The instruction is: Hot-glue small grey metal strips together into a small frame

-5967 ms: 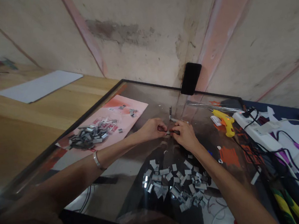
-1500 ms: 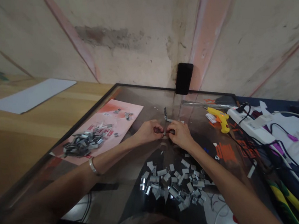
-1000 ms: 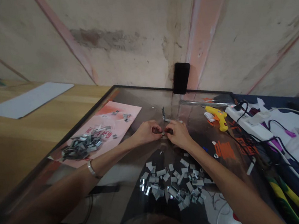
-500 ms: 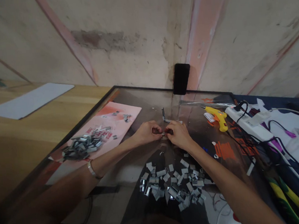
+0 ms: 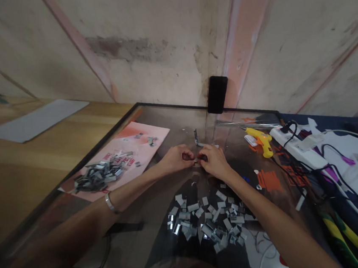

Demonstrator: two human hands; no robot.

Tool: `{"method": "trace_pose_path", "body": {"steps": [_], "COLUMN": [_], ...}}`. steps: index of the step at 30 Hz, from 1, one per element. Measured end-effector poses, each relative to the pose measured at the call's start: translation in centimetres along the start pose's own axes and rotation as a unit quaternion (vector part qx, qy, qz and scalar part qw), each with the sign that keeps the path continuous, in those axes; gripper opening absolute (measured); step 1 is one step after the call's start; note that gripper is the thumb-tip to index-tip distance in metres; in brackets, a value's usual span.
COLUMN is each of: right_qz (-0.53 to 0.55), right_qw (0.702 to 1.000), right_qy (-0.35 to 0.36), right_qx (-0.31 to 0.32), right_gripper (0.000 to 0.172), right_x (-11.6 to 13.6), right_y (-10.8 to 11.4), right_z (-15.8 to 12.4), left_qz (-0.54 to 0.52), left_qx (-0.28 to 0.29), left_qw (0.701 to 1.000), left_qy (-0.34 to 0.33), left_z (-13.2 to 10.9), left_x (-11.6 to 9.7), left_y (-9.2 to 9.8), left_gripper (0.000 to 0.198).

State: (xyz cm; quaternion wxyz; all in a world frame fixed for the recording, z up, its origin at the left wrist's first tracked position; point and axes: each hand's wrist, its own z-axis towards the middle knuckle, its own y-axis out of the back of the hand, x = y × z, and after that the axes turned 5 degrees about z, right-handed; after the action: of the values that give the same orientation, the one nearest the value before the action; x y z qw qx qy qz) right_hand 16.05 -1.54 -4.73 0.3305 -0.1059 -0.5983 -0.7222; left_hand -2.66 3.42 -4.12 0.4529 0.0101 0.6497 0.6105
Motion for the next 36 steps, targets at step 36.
{"method": "trace_pose_path", "body": {"steps": [36], "right_qz": [0.0], "right_qw": [1.0], "right_qy": [0.0], "right_qx": [0.01], "right_gripper": [0.01], "right_x": [-0.2], "right_y": [0.0], "right_z": [0.2], "left_qz": [0.006], "left_qx": [0.001], "left_qw": [1.0], "left_qy": [0.001], "left_z": [0.0], "left_x": [-0.1], "left_y": [0.0], "left_gripper": [0.016]}}
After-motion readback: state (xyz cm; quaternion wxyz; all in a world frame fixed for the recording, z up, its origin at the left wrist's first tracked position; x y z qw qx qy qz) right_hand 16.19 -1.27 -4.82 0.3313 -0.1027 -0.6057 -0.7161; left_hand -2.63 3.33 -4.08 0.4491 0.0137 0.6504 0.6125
